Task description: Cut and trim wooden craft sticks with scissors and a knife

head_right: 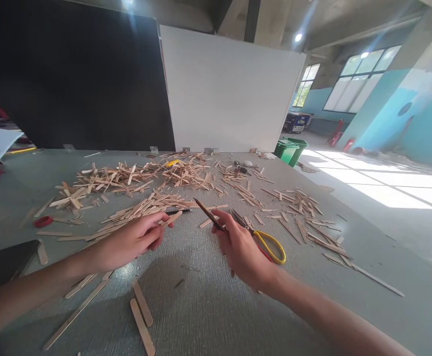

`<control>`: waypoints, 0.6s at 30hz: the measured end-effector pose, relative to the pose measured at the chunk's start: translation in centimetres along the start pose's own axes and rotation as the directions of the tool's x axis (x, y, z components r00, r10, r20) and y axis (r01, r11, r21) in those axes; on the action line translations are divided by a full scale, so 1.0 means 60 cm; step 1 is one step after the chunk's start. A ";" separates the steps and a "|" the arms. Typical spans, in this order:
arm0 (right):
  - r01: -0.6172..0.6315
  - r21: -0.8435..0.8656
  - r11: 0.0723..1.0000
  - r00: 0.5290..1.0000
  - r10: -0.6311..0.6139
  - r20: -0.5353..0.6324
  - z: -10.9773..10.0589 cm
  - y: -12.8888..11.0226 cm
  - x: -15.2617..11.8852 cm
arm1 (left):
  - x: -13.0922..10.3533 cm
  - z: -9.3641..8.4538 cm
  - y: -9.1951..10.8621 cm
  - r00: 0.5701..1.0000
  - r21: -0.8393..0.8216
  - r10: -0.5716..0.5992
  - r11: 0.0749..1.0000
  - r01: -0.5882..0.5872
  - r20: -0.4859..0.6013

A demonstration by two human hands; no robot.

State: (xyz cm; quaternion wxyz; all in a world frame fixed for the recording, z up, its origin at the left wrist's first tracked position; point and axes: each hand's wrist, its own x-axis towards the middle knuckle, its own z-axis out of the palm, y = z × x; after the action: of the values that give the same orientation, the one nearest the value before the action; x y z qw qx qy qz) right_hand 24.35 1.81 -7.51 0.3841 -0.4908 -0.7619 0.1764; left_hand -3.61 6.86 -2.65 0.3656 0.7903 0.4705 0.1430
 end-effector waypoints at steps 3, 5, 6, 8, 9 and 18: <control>0.236 -0.193 0.952 0.971 -0.225 0.076 -0.047 -0.002 0.005 | -0.002 -0.008 0.000 1.000 -0.027 0.029 0.999 -0.029 -0.006; 0.434 -0.302 0.849 0.898 -0.382 0.218 -0.069 -0.004 0.002 | -0.005 -0.010 0.004 0.999 -0.045 0.032 0.998 -0.033 -0.004; 0.518 -0.369 0.772 0.854 -0.446 0.268 -0.076 -0.005 0.000 | -0.007 -0.011 0.008 1.000 -0.052 0.030 0.998 -0.031 -0.003; 0.630 -0.450 0.632 0.776 -0.539 0.329 -0.085 -0.011 -0.005 | -0.010 -0.012 0.015 0.999 -0.051 0.029 0.998 -0.029 -0.014; 0.656 -0.473 0.588 0.752 -0.565 0.340 -0.087 -0.016 -0.006 | -0.011 -0.012 0.019 0.999 -0.042 0.033 0.999 -0.034 -0.020; 0.684 -0.497 0.533 0.714 -0.628 0.309 -0.084 -0.051 -0.013 | -0.027 -0.007 0.033 0.999 -0.123 -0.009 0.992 0.013 0.031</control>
State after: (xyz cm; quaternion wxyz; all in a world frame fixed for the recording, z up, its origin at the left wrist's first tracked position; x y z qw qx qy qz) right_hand 26.46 -0.81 -2.59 0.2177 -0.2520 -0.9217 -0.1990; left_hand -3.41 5.11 -0.74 0.4212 0.7657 0.4597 0.1577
